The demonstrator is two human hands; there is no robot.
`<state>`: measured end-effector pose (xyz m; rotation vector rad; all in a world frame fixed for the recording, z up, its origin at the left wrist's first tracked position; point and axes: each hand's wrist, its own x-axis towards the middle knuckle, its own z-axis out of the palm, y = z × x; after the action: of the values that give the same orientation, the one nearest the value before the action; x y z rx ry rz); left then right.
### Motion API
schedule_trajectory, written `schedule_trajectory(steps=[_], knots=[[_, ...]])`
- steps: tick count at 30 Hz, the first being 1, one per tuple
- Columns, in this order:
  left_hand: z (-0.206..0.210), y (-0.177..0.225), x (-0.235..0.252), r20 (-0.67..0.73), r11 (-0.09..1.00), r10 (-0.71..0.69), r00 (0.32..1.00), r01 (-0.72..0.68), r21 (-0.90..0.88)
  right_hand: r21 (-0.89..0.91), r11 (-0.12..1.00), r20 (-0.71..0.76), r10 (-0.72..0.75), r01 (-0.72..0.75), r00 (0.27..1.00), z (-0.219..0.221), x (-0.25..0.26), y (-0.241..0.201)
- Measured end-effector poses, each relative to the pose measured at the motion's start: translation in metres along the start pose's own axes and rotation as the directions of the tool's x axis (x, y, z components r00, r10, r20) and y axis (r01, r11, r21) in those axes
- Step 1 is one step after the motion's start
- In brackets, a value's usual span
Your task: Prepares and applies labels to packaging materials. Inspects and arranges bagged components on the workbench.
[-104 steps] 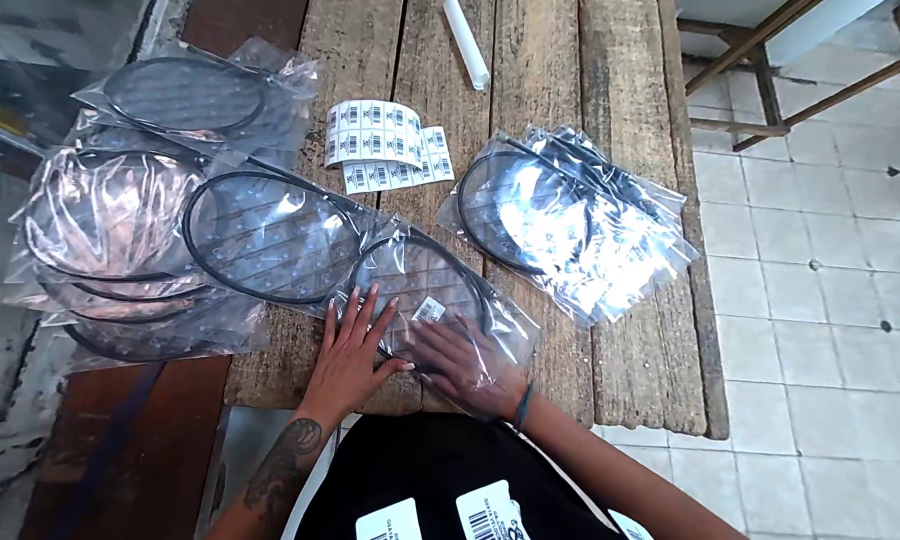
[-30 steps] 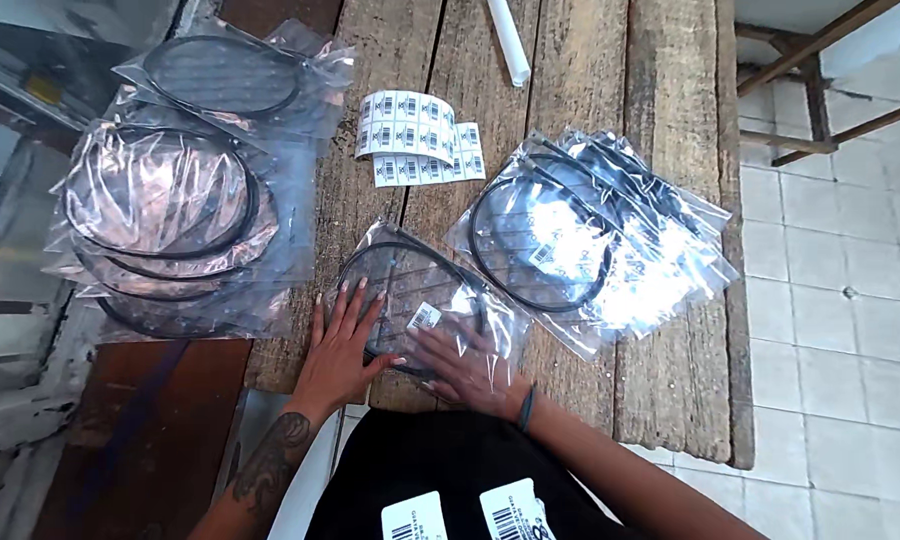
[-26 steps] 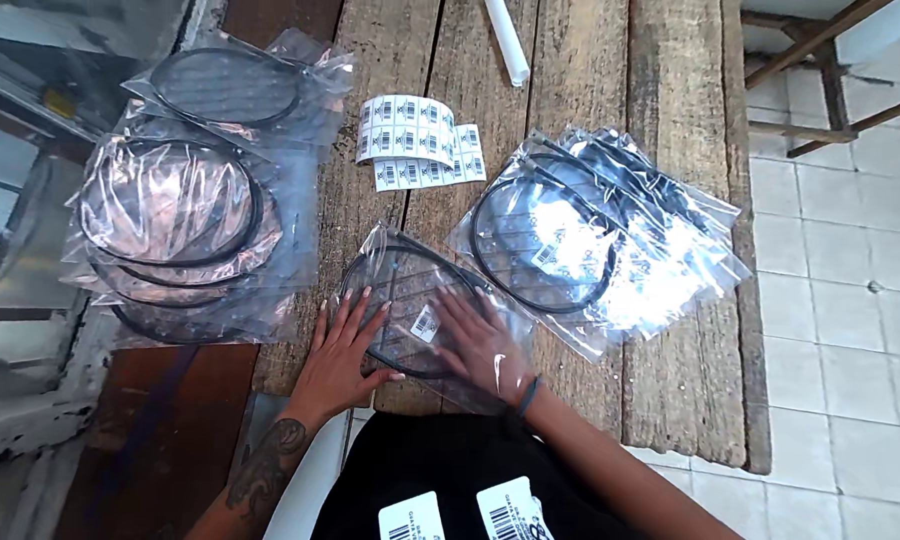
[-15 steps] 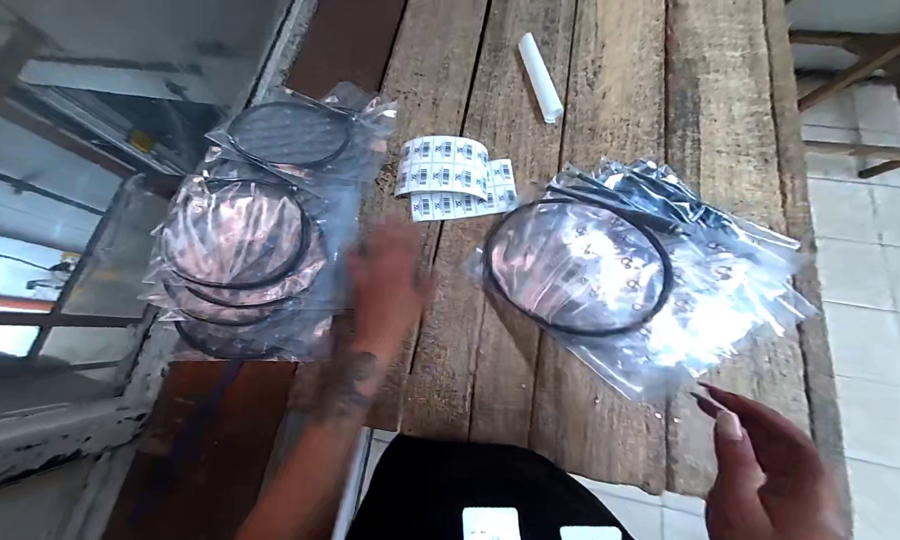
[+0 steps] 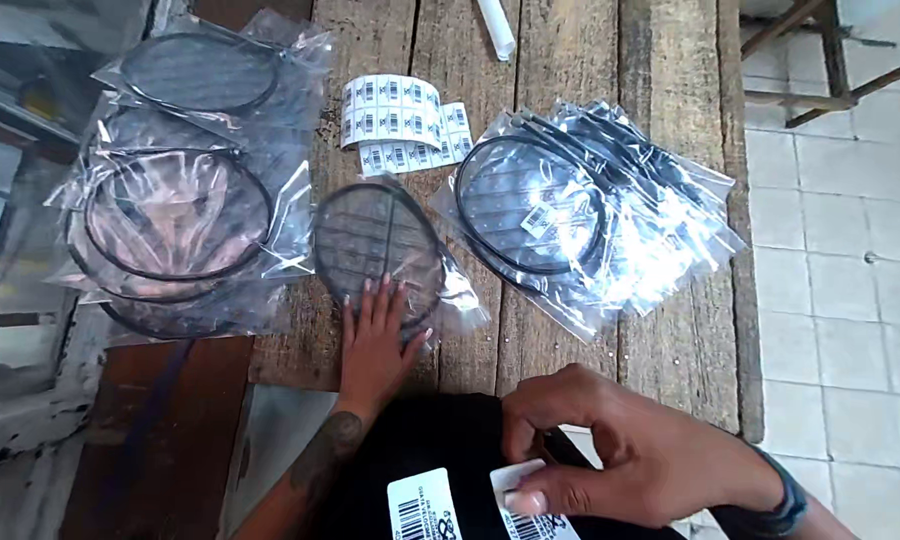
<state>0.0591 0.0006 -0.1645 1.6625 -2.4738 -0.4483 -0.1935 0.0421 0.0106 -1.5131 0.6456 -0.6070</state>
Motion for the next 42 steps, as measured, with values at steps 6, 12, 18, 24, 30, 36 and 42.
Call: schedule_trajectory(steps=[6,12,18,24,30,36,42], knots=[[-0.017,-0.018,-0.010,0.002,0.877,0.197,0.980,-0.175,-0.448,-0.204,0.978,-0.404,-0.054,-0.032,0.913,-0.029,-0.010,-0.023],[-0.002,0.007,-0.005,-0.246,0.815,-0.055,0.968,-0.099,-0.570,-0.326,0.802,-0.695,0.155,-0.500,0.702,-0.013,-0.004,0.063],[-0.037,0.050,0.000,0.208,0.360,-0.275,0.939,0.301,-0.883,-0.175,0.763,-0.799,0.260,-0.622,0.543,0.047,0.026,0.139],[-0.040,0.064,0.002,0.365,0.169,-0.159,0.918,0.389,-0.906,-0.389,0.545,-0.549,0.510,-0.743,0.662,0.036,0.076,0.129],[-0.035,0.054,0.001,0.316,0.242,-0.089,0.945,0.328,-0.913,-0.291,0.544,-0.680,0.460,-0.787,0.570,0.037,0.095,0.136],[-0.037,0.055,0.003,0.361,0.240,-0.077,0.929,0.369,-0.898,-0.303,0.574,-0.727,0.377,-0.761,0.574,0.036,0.097,0.144],[-0.038,0.005,0.004,-0.094,0.793,-0.020,0.995,-0.042,-0.608,-0.305,0.556,-0.726,0.390,-0.773,0.567,0.036,0.096,0.143]])
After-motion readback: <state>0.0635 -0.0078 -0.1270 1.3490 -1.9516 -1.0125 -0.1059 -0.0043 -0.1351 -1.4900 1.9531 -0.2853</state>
